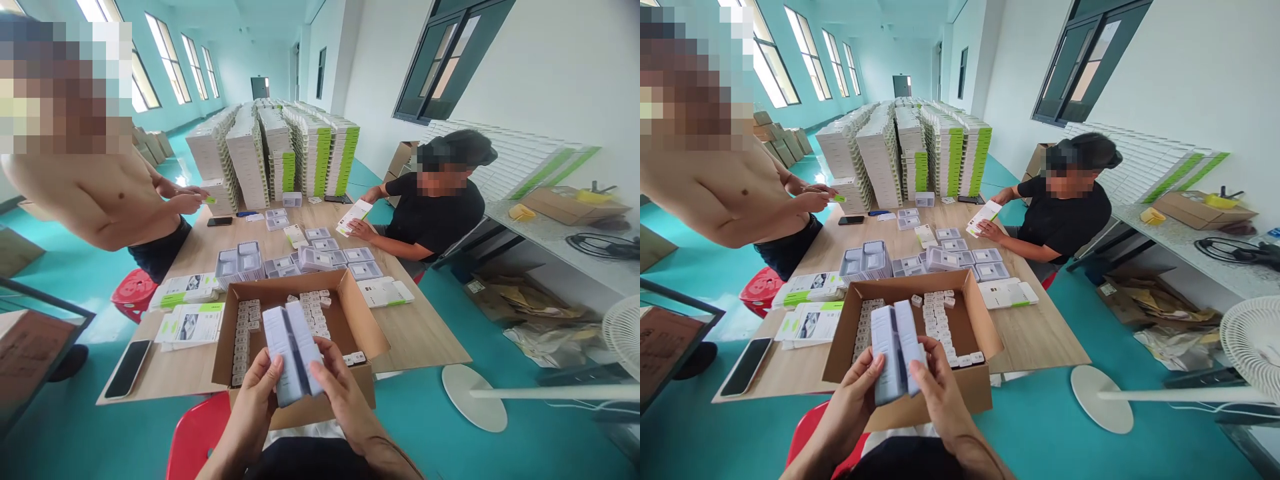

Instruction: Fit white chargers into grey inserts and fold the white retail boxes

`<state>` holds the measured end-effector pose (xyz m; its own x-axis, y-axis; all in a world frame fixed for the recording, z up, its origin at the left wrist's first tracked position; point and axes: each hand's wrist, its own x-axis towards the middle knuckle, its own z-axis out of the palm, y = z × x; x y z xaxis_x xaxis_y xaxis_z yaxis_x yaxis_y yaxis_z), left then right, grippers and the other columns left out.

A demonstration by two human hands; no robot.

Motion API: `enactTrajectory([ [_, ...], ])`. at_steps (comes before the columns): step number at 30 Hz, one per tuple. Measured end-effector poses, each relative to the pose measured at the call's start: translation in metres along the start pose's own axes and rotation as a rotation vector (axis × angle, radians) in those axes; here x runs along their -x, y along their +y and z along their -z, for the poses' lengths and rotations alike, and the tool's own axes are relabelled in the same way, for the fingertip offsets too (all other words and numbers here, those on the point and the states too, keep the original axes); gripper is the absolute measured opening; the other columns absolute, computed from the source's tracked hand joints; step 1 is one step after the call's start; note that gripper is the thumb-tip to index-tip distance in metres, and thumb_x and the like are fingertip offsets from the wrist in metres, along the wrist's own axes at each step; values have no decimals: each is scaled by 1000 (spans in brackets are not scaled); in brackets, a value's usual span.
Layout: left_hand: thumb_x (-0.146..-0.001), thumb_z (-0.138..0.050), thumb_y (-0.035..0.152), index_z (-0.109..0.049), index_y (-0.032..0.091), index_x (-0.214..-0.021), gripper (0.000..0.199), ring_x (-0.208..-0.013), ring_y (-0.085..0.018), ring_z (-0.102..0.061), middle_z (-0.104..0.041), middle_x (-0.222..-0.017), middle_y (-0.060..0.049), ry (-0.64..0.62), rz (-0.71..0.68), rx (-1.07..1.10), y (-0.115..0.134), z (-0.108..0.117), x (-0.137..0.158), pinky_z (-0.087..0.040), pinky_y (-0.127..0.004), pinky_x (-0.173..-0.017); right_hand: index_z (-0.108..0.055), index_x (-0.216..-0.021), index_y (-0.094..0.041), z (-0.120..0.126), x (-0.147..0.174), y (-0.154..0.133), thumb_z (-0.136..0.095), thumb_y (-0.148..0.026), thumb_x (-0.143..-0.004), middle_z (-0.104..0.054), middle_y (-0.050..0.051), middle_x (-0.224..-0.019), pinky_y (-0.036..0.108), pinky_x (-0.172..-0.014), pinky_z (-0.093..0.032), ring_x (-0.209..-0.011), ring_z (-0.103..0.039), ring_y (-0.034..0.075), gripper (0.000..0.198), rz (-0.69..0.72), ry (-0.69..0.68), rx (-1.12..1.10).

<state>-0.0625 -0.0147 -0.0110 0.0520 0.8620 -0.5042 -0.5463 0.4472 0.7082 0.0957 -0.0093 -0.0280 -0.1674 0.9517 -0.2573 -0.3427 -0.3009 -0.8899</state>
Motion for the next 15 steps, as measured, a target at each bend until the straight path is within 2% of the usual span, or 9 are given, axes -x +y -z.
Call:
enactTrajectory([
  [4, -85, -77, 38, -66, 19, -122, 43, -87, -20, -74, -79, -103, -5, 87, 59, 91, -3, 33, -19, -57, -25, -71, -51, -127, -27, 20, -7, -2, -69, -61, -83, -71, 7, -123, 36, -77, -56, -105, -69, 27, 58, -78, 209, -111],
  [8, -99, -54, 24, -54, 9, -135, 38, -92, -25, -75, -78, -96, -10, 189, 118, 88, -14, 54, -69, -60, -36, -81, -55, -120, -26, 40, -14, -3, -71, -58, -81, -73, 8, -117, 35, -69, -58, -100, -71, 28, 53, -104, 379, -82],
  [11, -102, -47, 23, -54, 5, -131, 35, -96, -28, -75, -77, -95, -14, 193, 228, 49, -30, 57, -111, -60, -43, -83, -59, -116, -28, 46, -22, 0, -69, -58, -81, -76, 6, -106, 33, -63, -56, -89, -72, 25, 48, -111, 420, -48],
  [13, -102, -52, 29, -60, 10, -125, 32, -98, -26, -74, -76, -105, -13, 181, 291, 15, -41, 58, -132, -60, -45, -85, -61, -116, -28, 47, -27, 1, -68, -61, -81, -76, 6, -105, 32, -61, -55, -86, -72, 25, 48, -107, 404, 10],
  [15, -99, -59, 34, -64, 14, -119, 29, -101, -24, -72, -73, -115, -10, 192, 314, -35, -50, 60, -145, -59, -46, -89, -62, -117, -26, 49, -31, 2, -68, -62, -82, -76, 7, -110, 34, -67, -58, -90, -72, 26, 50, -46, 373, 109],
])
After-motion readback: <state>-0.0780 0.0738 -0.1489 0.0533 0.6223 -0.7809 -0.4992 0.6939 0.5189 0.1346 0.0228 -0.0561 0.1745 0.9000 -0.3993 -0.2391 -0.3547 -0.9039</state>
